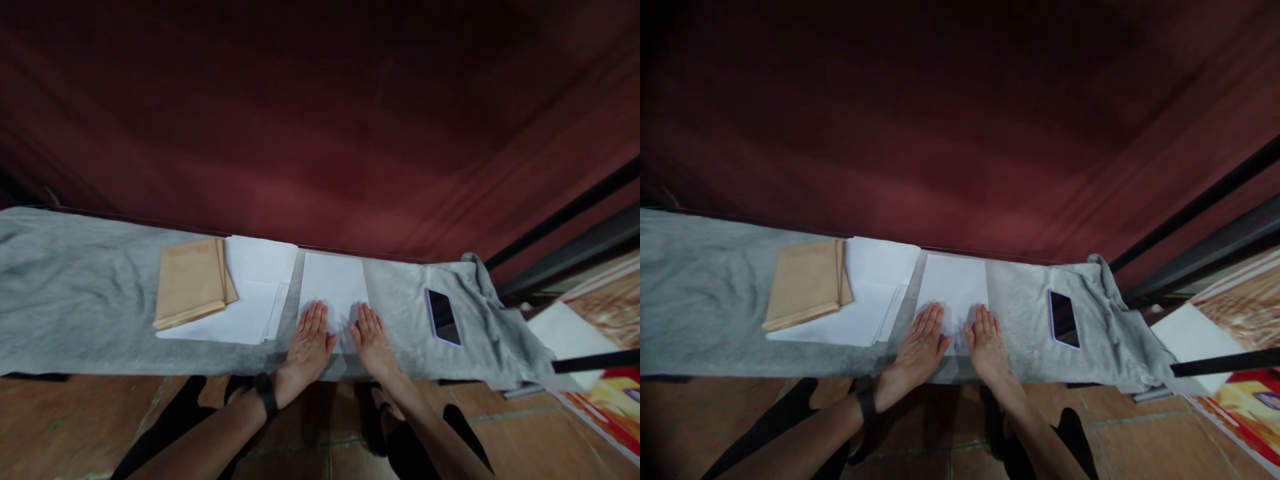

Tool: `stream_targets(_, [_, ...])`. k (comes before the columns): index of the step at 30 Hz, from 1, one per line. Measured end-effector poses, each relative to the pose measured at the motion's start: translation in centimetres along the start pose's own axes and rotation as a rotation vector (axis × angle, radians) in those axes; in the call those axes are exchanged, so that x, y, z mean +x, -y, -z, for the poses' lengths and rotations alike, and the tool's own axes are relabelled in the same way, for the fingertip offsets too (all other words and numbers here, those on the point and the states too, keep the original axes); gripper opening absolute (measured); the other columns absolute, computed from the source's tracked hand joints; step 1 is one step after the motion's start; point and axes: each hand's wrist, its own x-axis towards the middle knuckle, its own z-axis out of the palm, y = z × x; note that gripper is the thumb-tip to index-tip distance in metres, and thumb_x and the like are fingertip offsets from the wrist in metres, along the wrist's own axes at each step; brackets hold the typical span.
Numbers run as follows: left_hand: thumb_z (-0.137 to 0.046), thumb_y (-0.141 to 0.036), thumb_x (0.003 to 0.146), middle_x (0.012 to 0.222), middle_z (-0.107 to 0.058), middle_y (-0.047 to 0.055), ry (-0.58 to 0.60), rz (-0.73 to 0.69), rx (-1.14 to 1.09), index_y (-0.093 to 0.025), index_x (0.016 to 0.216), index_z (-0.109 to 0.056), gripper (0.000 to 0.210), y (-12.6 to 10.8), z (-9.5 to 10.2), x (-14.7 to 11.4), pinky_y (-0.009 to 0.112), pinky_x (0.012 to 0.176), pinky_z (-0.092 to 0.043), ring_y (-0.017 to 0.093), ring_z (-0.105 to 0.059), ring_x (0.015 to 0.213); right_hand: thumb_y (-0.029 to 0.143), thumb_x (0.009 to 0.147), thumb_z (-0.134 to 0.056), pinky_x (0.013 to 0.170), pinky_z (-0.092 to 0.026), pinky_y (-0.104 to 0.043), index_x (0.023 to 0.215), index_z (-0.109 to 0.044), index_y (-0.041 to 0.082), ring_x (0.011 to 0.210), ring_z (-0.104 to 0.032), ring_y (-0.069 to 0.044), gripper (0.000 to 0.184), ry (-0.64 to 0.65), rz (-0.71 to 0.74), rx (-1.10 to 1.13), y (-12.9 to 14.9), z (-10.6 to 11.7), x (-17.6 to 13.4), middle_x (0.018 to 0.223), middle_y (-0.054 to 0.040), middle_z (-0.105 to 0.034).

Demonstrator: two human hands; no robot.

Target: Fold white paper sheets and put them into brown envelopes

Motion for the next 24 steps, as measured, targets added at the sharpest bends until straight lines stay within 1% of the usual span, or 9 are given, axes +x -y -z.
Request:
stream_targets(3, [-0.035, -0.03, 0.099, 0.159, -0.037, 0.019, -0.014, -0.08, 0.006, -0.004, 0.154, -0.029, 0.06, -0.6, -0.7, 0.1, 0.047, 0.12, -0.033, 0.027, -0.032, 0.149, 0.04, 0.108, -0.024, 0.12, -0.03, -0.049, 0.159, -0.025, 0.012, 0.15, -0.028, -0.025, 0.058, -0.029, 0.054, 0.041, 1.8, -0.3, 0.4, 0.161, -0.0149, -0.033])
stream_targets(5, [-0.034, -0.02, 0.096, 0.159, -0.037, 0.018, -0.015, -0.112, 0.035, -0.004, 0.155, -0.026, 0.061, -0.8, -1.3, 0.0, 0.047, 0.121, -0.03, 0.026, -0.031, 0.15, 0.037, 0.108, -0.024, 0.121, -0.029, -0.047, 0.158, -0.027, 0.014, 0.15, -0.029, -0.023, 0.055, -0.024, 0.116, 0.071, 2.9, -0.4, 0.6, 0.161, -0.012, -0.035])
stream_targets(7, [-0.034, -0.015, 0.094, 0.159, -0.037, 0.018, -0.012, -0.124, 0.065, -0.004, 0.156, -0.024, 0.064, -0.9, -1.9, -0.2, 0.047, 0.122, -0.027, 0.025, -0.03, 0.15, 0.035, 0.108, -0.025, 0.121, -0.028, -0.044, 0.156, -0.033, 0.014, 0.149, -0.031, -0.021, 0.053, -0.017, 0.156, 0.088, 3.5, -0.5, 0.7, 0.159, -0.0108, -0.038])
stream_targets(10, [-0.035, -0.017, 0.095, 0.16, -0.036, 0.018, -0.001, -0.119, 0.079, -0.004, 0.155, -0.025, 0.063, -0.7, -2.4, -0.3, 0.047, 0.123, -0.025, 0.025, -0.028, 0.151, 0.035, 0.108, -0.03, 0.121, -0.029, -0.043, 0.153, -0.039, 0.012, 0.148, -0.034, -0.022, 0.052, -0.033, 0.166, 0.075, 3.2, -0.4, 0.8, 0.158, -0.0121, -0.041])
stream_targets(13, [-0.037, -0.023, 0.096, 0.16, -0.036, 0.018, 0.02, -0.069, 0.061, -0.004, 0.155, -0.027, 0.062, -0.2, -2.3, -0.1, 0.046, 0.123, -0.027, 0.025, -0.029, 0.151, 0.036, 0.107, -0.033, 0.12, -0.03, -0.044, 0.153, -0.037, 0.009, 0.147, -0.036, -0.025, 0.053, -0.059, 0.161, 0.035, 2.3, -0.3, 0.8, 0.158, -0.0148, -0.04])
stream_targets(16, [-0.039, -0.028, 0.096, 0.16, -0.035, 0.018, 0.043, -0.004, 0.053, -0.006, 0.155, -0.029, 0.063, 0.4, -2.0, 0.2, 0.047, 0.122, -0.027, 0.026, -0.028, 0.151, 0.039, 0.107, -0.035, 0.119, -0.031, -0.044, 0.154, -0.036, 0.009, 0.145, -0.038, -0.026, 0.056, -0.074, 0.141, 0.003, 1.5, -0.2, 0.7, 0.157, -0.0164, -0.041])
stream_targets(19, [-0.038, -0.03, 0.097, 0.161, -0.033, 0.018, 0.055, 0.03, 0.069, -0.006, 0.154, -0.031, 0.063, 0.8, -1.6, 0.3, 0.046, 0.122, -0.027, 0.026, -0.025, 0.152, 0.039, 0.107, -0.034, 0.118, -0.031, -0.043, 0.153, -0.036, 0.008, 0.145, -0.039, -0.026, 0.056, -0.086, 0.118, -0.016, 0.9, -0.3, 0.5, 0.156, -0.0165, -0.042])
stream_targets(24, [-0.035, -0.033, 0.098, 0.159, -0.036, 0.019, 0.084, 0.09, 0.119, -0.004, 0.152, -0.035, 0.061, 0.8, -0.8, 0.5, 0.045, 0.122, -0.028, 0.027, -0.027, 0.151, 0.041, 0.107, -0.034, 0.118, -0.031, -0.043, 0.153, -0.037, 0.007, 0.144, -0.04, -0.027, 0.057, -0.113, 0.092, -0.045, 0.0, -0.2, 0.1, 0.155, -0.0172, -0.044])
